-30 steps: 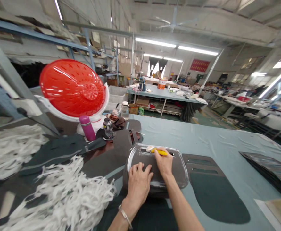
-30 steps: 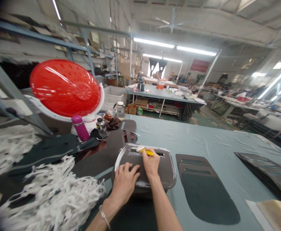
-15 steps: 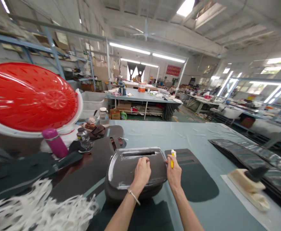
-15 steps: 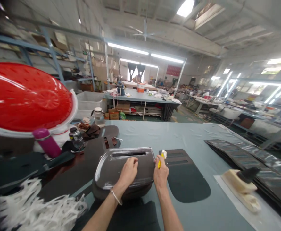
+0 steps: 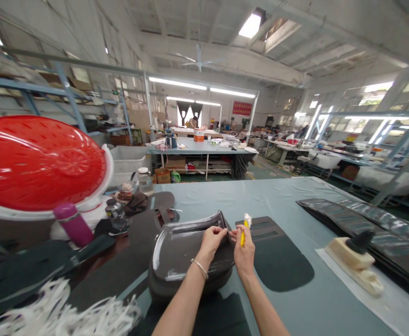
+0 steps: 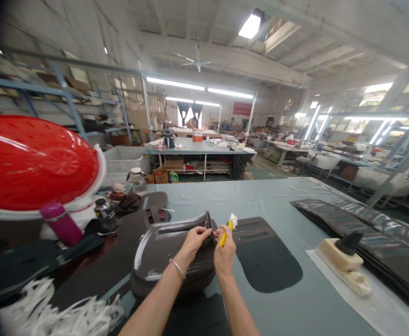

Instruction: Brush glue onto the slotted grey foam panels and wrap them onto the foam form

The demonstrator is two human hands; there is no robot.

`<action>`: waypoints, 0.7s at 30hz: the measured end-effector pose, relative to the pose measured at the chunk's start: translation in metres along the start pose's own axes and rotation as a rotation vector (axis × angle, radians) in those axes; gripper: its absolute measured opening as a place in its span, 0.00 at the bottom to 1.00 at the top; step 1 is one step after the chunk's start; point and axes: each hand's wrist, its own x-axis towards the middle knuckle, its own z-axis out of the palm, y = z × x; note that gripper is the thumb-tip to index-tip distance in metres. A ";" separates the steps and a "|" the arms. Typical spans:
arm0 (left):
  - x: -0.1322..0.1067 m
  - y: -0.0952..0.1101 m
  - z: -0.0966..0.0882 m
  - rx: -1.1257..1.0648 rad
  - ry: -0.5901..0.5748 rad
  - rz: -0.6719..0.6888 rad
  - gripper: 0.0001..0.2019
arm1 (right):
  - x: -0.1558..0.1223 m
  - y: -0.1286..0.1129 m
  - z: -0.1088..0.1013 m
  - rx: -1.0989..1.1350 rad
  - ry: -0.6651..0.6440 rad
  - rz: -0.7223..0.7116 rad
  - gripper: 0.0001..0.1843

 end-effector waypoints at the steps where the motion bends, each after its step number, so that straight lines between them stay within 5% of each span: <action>1: -0.001 0.000 -0.001 -0.017 -0.007 -0.003 0.14 | 0.000 0.001 -0.001 -0.040 0.019 -0.019 0.20; 4: -0.007 0.001 -0.010 -0.085 -0.009 -0.008 0.12 | -0.002 0.005 -0.007 -0.179 0.062 -0.136 0.20; 7: -0.019 0.015 -0.031 -0.182 0.000 0.034 0.13 | -0.010 0.016 -0.012 -0.184 -0.066 -0.141 0.20; 13: -0.071 0.089 -0.081 -0.558 -0.058 0.166 0.10 | -0.016 0.044 -0.020 -0.103 -0.270 -0.003 0.20; 17: -0.110 0.143 -0.080 -0.666 -0.089 0.200 0.10 | -0.011 0.031 -0.020 -0.109 -0.307 0.008 0.21; 21: -0.142 0.172 -0.061 -0.642 -0.170 0.159 0.15 | -0.006 -0.004 -0.027 0.006 -0.282 0.044 0.22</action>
